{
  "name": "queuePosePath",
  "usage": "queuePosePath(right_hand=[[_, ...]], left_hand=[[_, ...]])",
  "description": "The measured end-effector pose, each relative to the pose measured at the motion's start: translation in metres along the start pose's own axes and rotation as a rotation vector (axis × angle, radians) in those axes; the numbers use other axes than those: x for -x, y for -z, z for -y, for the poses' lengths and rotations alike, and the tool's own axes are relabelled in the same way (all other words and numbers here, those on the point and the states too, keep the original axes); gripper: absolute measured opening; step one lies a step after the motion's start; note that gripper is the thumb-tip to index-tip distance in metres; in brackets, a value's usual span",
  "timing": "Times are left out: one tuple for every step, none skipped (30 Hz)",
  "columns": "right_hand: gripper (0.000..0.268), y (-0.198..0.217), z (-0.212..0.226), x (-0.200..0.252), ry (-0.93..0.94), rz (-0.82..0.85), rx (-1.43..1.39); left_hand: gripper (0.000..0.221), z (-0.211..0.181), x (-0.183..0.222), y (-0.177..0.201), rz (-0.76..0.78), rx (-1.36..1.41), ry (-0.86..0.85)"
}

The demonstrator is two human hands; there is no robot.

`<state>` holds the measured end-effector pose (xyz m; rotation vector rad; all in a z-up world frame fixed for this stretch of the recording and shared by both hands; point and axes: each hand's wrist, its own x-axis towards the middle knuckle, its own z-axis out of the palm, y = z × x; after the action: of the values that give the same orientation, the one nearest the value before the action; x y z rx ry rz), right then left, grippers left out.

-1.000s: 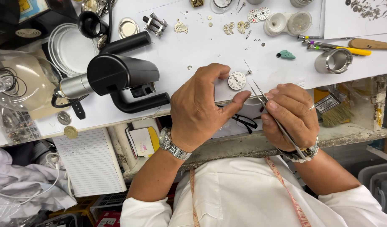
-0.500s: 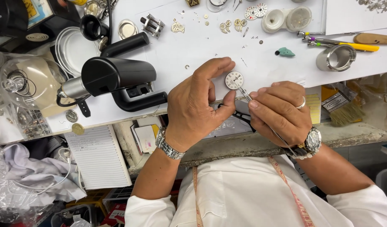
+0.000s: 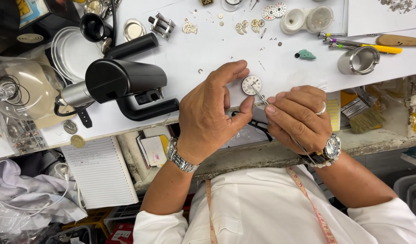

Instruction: A person uses tweezers to carefully assemble tiny internal components of a watch movement on a workbench.

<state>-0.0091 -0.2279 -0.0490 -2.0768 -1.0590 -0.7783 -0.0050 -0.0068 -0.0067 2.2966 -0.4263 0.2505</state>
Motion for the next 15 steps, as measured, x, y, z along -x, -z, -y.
queuePosePath(right_hand=[[0.015,-0.0001,0.0005,0.0003,0.0,0.002,0.0],[0.015,-0.0002,0.0003,0.0002,0.001,0.001,-0.005],[0.015,-0.0003,-0.0001,0.0001,0.002,0.0,-0.01],[0.015,-0.0008,0.0001,-0.0001,0.002,0.001,-0.009],[0.016,-0.0014,0.0003,-0.0003,0.007,-0.005,0.003],[0.016,-0.002,0.0002,-0.0005,0.012,-0.012,0.014],[0.016,-0.0024,0.0001,-0.0003,0.013,-0.011,0.015],[0.016,-0.0028,0.0001,0.0,0.014,-0.015,0.02],[0.016,-0.0033,0.0001,0.0003,0.014,-0.019,0.024],[0.016,-0.0033,-0.0001,0.0006,0.016,-0.019,0.025],[0.016,-0.0034,-0.0003,0.0009,0.018,-0.019,0.028],[0.016,-0.0036,-0.0002,0.0015,0.019,-0.018,0.03],[0.016,-0.0036,-0.0003,0.0008,0.019,-0.018,0.03],[0.016,-0.0038,-0.0003,0.0003,0.02,-0.021,0.032],[0.015,-0.0041,-0.0003,-0.0002,0.022,-0.025,0.033]], left_hand=[[0.063,0.0002,0.0008,-0.0004,-0.001,0.002,0.001],[0.063,0.0006,0.0009,-0.0008,-0.006,-0.007,-0.001],[0.063,0.0008,0.0008,-0.0014,-0.011,-0.016,-0.003],[0.063,0.0007,0.0008,-0.0013,-0.012,-0.014,-0.003],[0.062,0.0006,0.0007,-0.0013,-0.017,-0.015,-0.006],[0.061,0.0006,0.0006,-0.0012,-0.022,-0.016,-0.008],[0.061,0.0008,-0.0015,-0.0005,-0.023,-0.015,-0.008],[0.047,0.001,-0.0034,0.0001,-0.046,-0.052,-0.083],[0.034,0.0012,-0.0053,0.0008,-0.07,-0.089,-0.159],[0.034,0.0022,-0.0053,-0.0002,-0.071,-0.089,-0.16],[0.031,0.0032,-0.0053,-0.0012,-0.103,-0.125,-0.242],[0.031,0.0042,-0.005,-0.0023,-0.134,-0.16,-0.324],[0.031,0.005,-0.0049,-0.0023,-0.134,-0.16,-0.324],[0.028,0.0059,-0.0046,-0.0024,-0.122,-0.136,-0.335],[0.025,0.0068,-0.0042,-0.0025,-0.11,-0.113,-0.346]])
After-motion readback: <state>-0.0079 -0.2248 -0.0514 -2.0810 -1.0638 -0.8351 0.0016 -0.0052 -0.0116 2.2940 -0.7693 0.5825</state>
